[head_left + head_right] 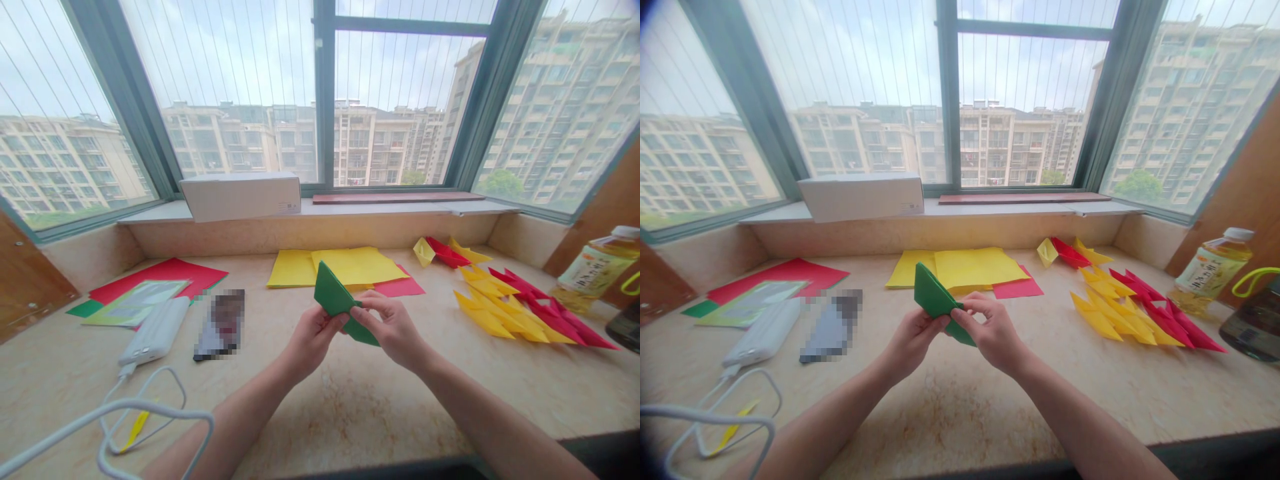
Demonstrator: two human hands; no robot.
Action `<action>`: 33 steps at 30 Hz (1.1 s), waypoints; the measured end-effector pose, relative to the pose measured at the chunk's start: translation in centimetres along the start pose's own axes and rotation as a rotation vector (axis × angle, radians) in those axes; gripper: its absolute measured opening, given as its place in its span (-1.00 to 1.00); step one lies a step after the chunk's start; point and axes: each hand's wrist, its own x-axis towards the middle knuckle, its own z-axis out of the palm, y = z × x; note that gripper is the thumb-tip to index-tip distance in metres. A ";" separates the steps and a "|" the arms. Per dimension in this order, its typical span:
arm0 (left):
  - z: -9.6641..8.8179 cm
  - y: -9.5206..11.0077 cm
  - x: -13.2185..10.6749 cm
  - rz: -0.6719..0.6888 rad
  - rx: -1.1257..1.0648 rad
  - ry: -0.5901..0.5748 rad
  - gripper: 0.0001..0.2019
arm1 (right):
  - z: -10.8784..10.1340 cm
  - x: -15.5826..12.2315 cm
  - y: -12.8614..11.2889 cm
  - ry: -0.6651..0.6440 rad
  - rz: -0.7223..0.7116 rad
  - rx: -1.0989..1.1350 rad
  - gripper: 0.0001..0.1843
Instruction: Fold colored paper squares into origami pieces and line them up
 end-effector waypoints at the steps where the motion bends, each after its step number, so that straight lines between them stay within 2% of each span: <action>1: 0.0 -0.1 0.0 -0.015 0.007 0.020 -0.69 | 0.0 0.0 0.0 -0.013 0.001 0.002 -0.72; 4: 0.0 0.0 -0.1 -0.039 0.004 0.035 -0.66 | -0.3 -0.1 0.0 -0.032 -0.020 -0.089 -0.68; 10: 0.3 0.5 -0.6 -0.083 0.091 -0.079 -0.65 | -0.9 -0.2 0.8 -0.052 -0.079 -0.377 -0.57; 14: 0.6 0.7 -0.9 -0.099 0.081 -0.097 -0.55 | -0.7 -0.6 0.9 -0.064 -0.106 -0.333 -0.53; 18: 0.5 1.1 -1.1 -0.051 0.118 -0.158 -0.56 | -0.5 -1.0 0.7 -0.113 -0.080 -0.227 -0.55; 21: 0.3 1.5 -1.1 -0.034 0.154 -0.179 -0.59 | -0.6 -1.2 0.8 -0.190 -0.116 -0.275 -0.51; 23: 0.2 1.5 -1.1 -0.046 0.121 -0.190 -0.58 | -0.5 -1.2 0.9 -0.175 -0.157 -0.336 -0.48; 29: 0.9 1.2 -0.7 -0.127 -0.106 -0.081 -0.52 | -0.2 -1.2 1.5 -0.029 -0.219 -0.259 -0.44; 33: 1.0 1.4 -0.5 -0.227 -0.158 0.095 -0.47 | -0.3 -0.9 1.3 0.013 -0.180 -0.266 -0.43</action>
